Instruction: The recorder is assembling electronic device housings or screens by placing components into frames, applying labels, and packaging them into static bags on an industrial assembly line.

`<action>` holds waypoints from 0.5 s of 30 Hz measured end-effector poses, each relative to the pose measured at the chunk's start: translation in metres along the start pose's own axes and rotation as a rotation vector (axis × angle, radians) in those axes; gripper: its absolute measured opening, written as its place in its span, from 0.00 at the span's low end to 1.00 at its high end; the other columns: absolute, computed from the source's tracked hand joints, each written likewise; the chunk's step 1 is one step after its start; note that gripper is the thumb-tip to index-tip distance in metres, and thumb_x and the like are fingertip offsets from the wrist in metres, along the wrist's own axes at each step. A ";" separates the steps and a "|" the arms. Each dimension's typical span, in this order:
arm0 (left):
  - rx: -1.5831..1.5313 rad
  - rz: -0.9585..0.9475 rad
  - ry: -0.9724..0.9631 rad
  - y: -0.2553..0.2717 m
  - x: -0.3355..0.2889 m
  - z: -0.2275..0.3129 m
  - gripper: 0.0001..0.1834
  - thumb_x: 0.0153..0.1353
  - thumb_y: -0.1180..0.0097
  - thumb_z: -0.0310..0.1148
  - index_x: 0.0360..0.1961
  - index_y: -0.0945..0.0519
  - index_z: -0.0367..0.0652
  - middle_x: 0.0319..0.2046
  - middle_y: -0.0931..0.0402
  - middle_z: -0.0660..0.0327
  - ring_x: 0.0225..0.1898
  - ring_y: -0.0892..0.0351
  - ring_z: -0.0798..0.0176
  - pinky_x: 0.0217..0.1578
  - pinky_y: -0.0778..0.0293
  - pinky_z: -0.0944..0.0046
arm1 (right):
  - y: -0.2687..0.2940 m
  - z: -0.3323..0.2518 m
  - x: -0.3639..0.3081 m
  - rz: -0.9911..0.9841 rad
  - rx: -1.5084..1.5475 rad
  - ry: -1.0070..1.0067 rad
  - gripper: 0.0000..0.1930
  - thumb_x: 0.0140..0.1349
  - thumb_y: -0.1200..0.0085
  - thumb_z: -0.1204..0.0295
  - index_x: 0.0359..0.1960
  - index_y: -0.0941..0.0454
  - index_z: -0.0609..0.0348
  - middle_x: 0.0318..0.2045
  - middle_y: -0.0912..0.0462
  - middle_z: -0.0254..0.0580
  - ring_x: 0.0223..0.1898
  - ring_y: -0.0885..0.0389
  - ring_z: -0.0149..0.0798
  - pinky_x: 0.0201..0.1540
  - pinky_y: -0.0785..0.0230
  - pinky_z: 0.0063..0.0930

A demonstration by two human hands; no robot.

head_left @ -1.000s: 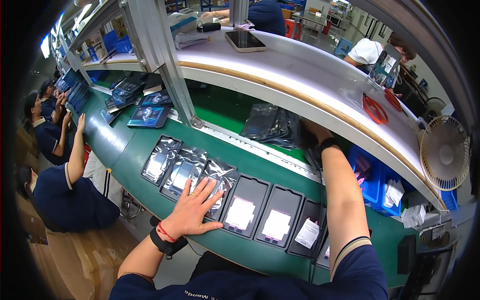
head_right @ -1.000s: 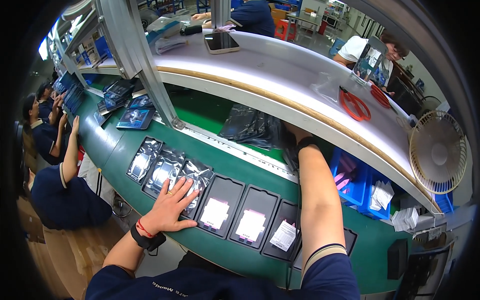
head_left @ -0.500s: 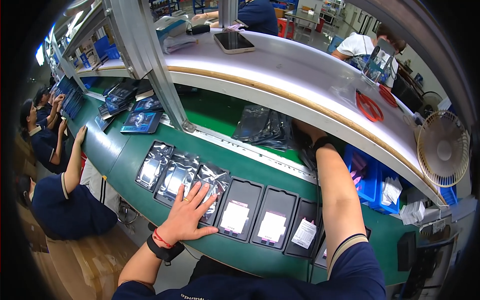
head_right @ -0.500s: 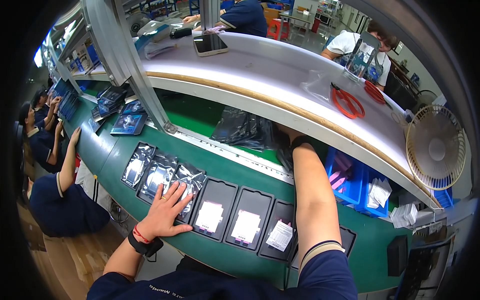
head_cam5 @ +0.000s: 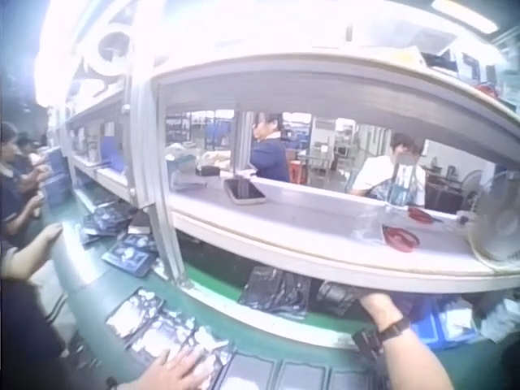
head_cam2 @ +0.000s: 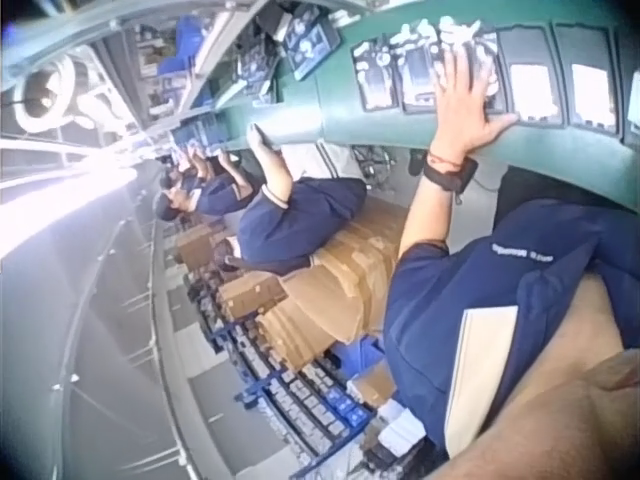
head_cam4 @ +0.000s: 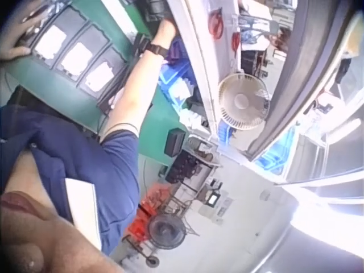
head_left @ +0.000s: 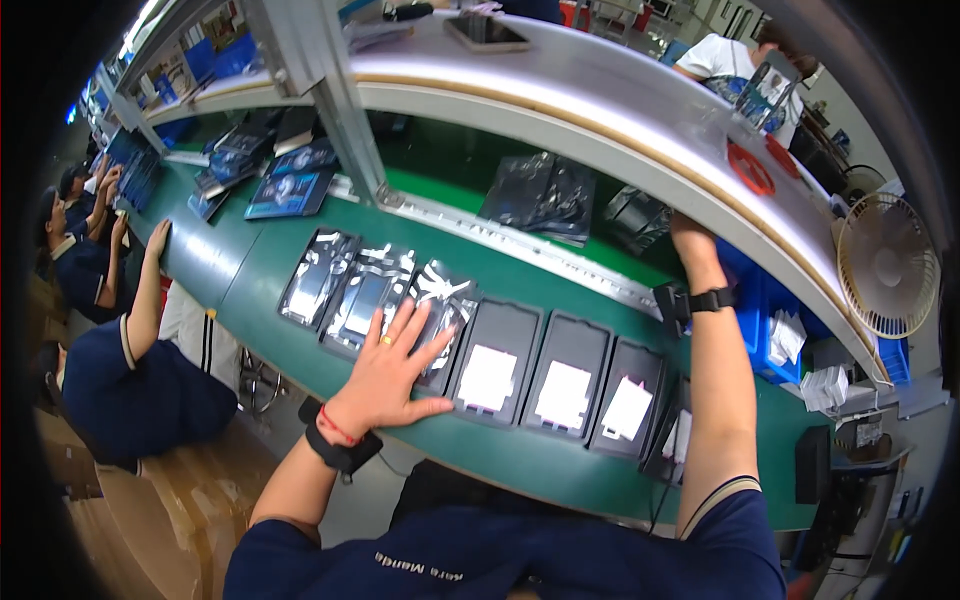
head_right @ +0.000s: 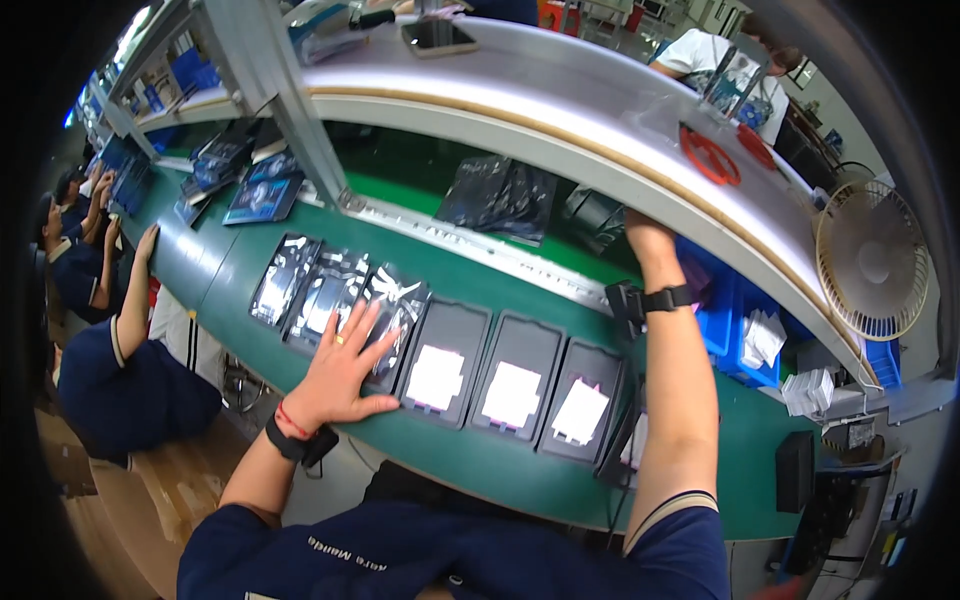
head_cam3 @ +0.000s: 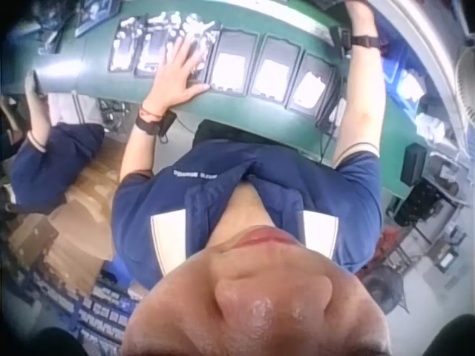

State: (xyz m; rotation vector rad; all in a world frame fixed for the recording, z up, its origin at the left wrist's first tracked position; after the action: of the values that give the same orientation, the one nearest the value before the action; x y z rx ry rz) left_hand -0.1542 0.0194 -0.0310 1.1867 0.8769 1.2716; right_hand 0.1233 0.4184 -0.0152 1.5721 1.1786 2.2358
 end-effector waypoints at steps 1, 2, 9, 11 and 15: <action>-0.011 0.014 0.007 0.005 -0.004 -0.002 0.46 0.51 0.49 0.66 0.65 0.40 0.49 0.68 0.58 0.43 0.69 0.62 0.40 0.64 0.65 0.38 | 0.023 -0.009 -0.005 0.045 0.335 -0.077 0.20 0.59 0.51 0.72 0.55 0.30 0.62 0.54 0.28 0.57 0.59 0.34 0.54 0.62 0.44 0.40; -0.032 0.058 0.025 0.008 -0.007 -0.002 0.46 0.51 0.47 0.64 0.66 0.41 0.49 0.68 0.58 0.43 0.70 0.63 0.39 0.64 0.65 0.38 | 0.044 -0.016 -0.013 -0.013 0.900 -0.399 0.18 0.58 0.50 0.79 0.51 0.28 0.64 0.44 0.22 0.52 0.50 0.25 0.45 0.54 0.35 0.33; -0.220 0.312 -0.082 0.018 -0.014 0.041 0.37 0.54 0.42 0.49 0.63 0.37 0.46 0.66 0.50 0.43 0.68 0.54 0.40 0.64 0.59 0.40 | 0.125 -0.096 -0.054 -0.428 1.611 -0.612 0.07 0.59 0.49 0.81 0.30 0.31 0.54 0.22 0.29 0.24 0.23 0.34 0.20 0.25 0.42 0.15; -0.259 0.296 -0.157 0.015 -0.014 0.058 0.35 0.56 0.44 0.46 0.63 0.37 0.44 0.66 0.49 0.45 0.68 0.54 0.40 0.64 0.59 0.40 | 0.132 -0.136 -0.064 -0.623 1.607 -0.545 0.06 0.59 0.48 0.80 0.30 0.31 0.54 0.24 0.28 0.24 0.24 0.32 0.20 0.27 0.39 0.16; -0.193 0.147 -0.180 -0.011 -0.002 0.073 0.31 0.59 0.46 0.42 0.62 0.36 0.44 0.66 0.46 0.53 0.68 0.50 0.49 0.63 0.58 0.37 | 0.132 -0.208 -0.073 -0.740 1.315 -0.226 0.09 0.54 0.42 0.77 0.36 0.27 0.58 0.29 0.25 0.32 0.32 0.26 0.30 0.36 0.32 0.23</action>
State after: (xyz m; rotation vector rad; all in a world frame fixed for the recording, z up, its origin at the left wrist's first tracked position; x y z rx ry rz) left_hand -0.0820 0.0067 -0.0259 1.2054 0.5313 1.3121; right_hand 0.0160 0.1855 -0.0068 1.1474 2.7595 0.6888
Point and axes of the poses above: each hand's wrist, its own x-axis towards the middle knuckle, its own y-axis out of the back of the hand, z = x × y, the point moved 4 cm from there along x, towards the middle knuckle
